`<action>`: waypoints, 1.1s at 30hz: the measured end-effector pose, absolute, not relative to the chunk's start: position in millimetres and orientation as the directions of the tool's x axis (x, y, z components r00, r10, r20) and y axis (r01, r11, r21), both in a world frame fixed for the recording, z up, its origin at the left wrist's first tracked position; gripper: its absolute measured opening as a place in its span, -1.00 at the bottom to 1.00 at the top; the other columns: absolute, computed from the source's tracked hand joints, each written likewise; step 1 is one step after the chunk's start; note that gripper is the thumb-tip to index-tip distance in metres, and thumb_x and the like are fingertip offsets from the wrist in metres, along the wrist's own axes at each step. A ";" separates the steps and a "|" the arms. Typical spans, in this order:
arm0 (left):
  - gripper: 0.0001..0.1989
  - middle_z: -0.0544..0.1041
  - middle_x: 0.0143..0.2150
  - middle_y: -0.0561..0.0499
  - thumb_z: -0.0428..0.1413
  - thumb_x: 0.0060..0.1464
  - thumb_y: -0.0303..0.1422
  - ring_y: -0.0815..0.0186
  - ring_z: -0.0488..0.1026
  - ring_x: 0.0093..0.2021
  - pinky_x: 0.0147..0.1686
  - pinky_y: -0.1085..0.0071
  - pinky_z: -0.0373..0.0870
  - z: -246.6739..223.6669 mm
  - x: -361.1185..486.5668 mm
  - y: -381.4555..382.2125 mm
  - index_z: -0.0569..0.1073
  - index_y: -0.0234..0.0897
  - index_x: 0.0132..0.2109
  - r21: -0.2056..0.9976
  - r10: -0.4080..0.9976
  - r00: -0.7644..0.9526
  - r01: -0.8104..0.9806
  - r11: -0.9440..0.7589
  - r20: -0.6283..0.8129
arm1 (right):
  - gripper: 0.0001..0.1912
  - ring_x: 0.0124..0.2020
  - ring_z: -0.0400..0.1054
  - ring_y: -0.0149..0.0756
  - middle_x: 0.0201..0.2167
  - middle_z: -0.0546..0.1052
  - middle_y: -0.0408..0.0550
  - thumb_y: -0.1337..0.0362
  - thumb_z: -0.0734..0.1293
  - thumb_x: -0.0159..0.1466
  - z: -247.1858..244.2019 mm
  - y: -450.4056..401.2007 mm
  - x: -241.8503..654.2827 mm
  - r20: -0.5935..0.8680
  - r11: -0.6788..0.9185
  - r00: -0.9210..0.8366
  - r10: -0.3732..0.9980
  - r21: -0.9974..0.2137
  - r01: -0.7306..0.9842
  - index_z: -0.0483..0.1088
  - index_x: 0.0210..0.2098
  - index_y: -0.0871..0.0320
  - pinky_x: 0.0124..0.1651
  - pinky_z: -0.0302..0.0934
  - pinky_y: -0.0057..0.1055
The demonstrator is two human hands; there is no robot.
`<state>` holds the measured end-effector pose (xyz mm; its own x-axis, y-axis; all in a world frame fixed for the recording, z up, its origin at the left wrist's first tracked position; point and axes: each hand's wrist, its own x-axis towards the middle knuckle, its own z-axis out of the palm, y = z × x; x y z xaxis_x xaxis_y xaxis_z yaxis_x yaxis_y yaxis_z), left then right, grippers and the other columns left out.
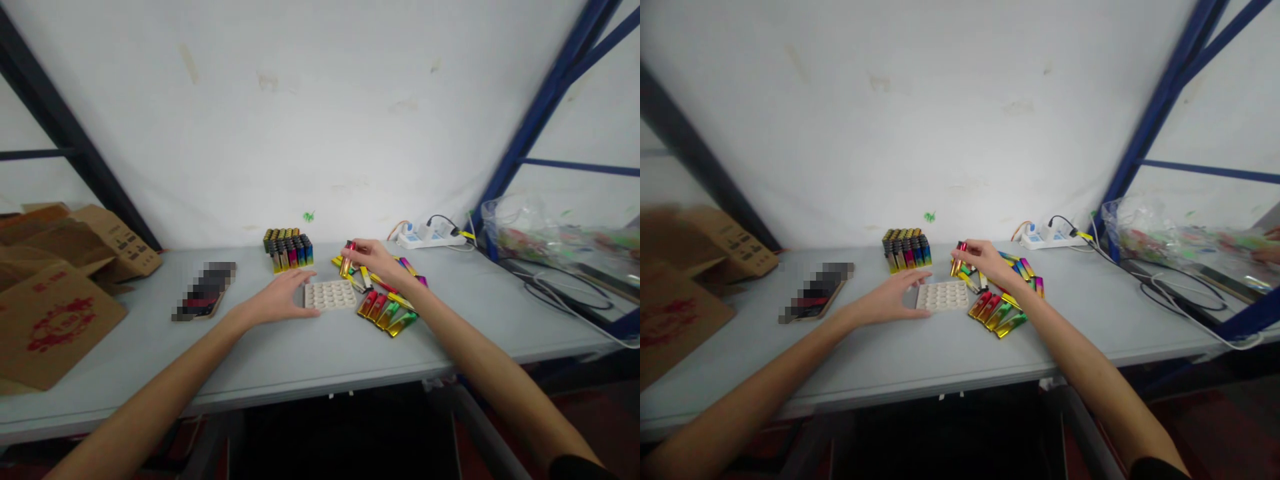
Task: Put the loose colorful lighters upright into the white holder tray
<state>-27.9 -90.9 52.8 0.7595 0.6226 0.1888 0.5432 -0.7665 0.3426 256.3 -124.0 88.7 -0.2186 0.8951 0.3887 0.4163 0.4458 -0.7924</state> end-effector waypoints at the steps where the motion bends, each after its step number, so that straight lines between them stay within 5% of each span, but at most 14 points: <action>1: -0.08 0.45 0.23 -0.22 0.28 -0.06 0.19 -0.06 0.39 0.23 0.27 0.09 0.27 50.2 -30.1 -91.8 0.35 -0.26 0.32 0.344 0.630 0.752 0.550 -0.761 0.194 | -0.53 -0.36 0.33 -0.32 -0.40 0.49 -0.10 -0.15 0.32 0.33 83.7 -127.1 252.4 0.376 0.437 -0.226 0.899 -0.813 0.384 0.42 -0.37 0.17 -0.27 0.21 -0.38; 5: -0.20 0.47 0.12 -0.18 0.27 -0.06 0.21 -0.01 0.41 0.17 0.24 0.13 0.30 45.0 -35.2 -94.2 0.48 -0.26 0.17 0.365 0.641 0.738 0.549 -0.752 0.211 | -0.56 -0.26 0.41 -0.31 -0.25 0.52 -0.06 -0.15 0.28 0.37 69.9 -136.7 243.2 0.296 0.348 -0.267 0.917 -0.921 0.175 0.36 -0.24 0.13 -0.19 0.30 -0.35; 7: -0.22 0.47 0.11 -0.17 0.28 -0.06 0.20 -0.01 0.41 0.16 0.25 0.13 0.29 44.8 -35.5 -94.2 0.48 -0.24 0.15 0.374 0.641 0.736 0.544 -0.751 0.217 | -0.58 -0.33 0.40 -0.34 -0.32 0.50 -0.12 -0.15 0.26 0.39 67.8 -138.8 238.9 0.279 0.318 -0.291 0.915 -0.943 0.095 0.32 -0.21 0.10 -0.22 0.32 -0.36; 12: -0.17 0.44 0.15 -0.18 0.29 -0.10 0.22 -0.01 0.39 0.19 0.27 0.12 0.27 45.9 -35.6 -92.1 0.47 -0.25 0.17 0.390 0.646 0.735 0.545 -0.742 0.203 | -0.54 -0.63 -0.05 -0.48 -0.59 0.08 -0.35 -0.22 0.27 0.34 66.4 -142.3 226.1 0.226 0.238 -0.228 0.947 -0.971 0.026 0.26 -0.29 0.06 -0.58 -0.05 -0.51; 15: -0.20 0.46 0.13 -0.17 0.28 -0.10 0.22 -0.01 0.41 0.17 0.24 0.14 0.30 46.4 -35.6 -91.4 0.50 -0.24 0.14 0.395 0.647 0.735 0.543 -0.741 0.205 | -0.44 -0.64 -0.16 -0.49 -0.61 0.02 -0.33 -0.29 0.22 0.33 63.2 -144.1 220.2 0.212 0.226 -0.146 0.966 -0.970 0.084 0.17 -0.45 0.08 -0.60 -0.23 -0.48; 23: -0.19 0.50 0.05 -0.15 0.29 -0.16 0.25 0.00 0.46 0.06 0.11 0.16 0.38 45.4 -34.2 -89.3 0.53 -0.24 0.08 0.402 0.661 0.717 0.551 -0.732 0.220 | -0.53 -0.58 -0.01 -0.46 -0.65 0.08 -0.25 -0.04 0.23 0.29 54.3 -141.5 215.1 0.302 0.221 0.076 0.950 -0.825 0.520 0.05 -0.60 0.08 -0.48 -0.16 -0.41; 27: -0.17 0.48 0.03 -0.14 0.31 -0.21 0.27 0.02 0.46 0.03 0.09 0.16 0.38 43.8 -35.7 -86.5 0.53 -0.23 0.07 0.404 0.671 0.707 0.559 -0.724 0.224 | -0.58 -0.57 0.06 -0.43 -0.63 0.10 -0.24 0.04 0.20 0.32 51.1 -140.0 217.3 0.281 0.214 0.050 0.958 -0.824 0.525 0.06 -0.57 0.08 -0.46 -0.14 -0.41; 33: -0.19 0.46 0.06 -0.13 0.32 -0.22 0.25 0.01 0.44 0.05 0.11 0.15 0.37 44.8 -37.7 -87.2 0.51 -0.22 0.05 0.415 0.671 0.708 0.555 -0.721 0.220 | -0.49 -0.57 0.04 -0.41 -0.61 0.15 -0.25 -0.15 0.20 0.38 46.9 -137.7 220.2 0.293 0.285 -0.048 0.955 -0.856 0.431 0.13 -0.50 0.08 -0.49 -0.07 -0.41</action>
<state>-37.7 -87.2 44.8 0.7077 0.6712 0.2204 0.5549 -0.7212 0.4147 220.2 -137.7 46.9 -0.0481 0.9549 0.2931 0.4309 0.2846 -0.8564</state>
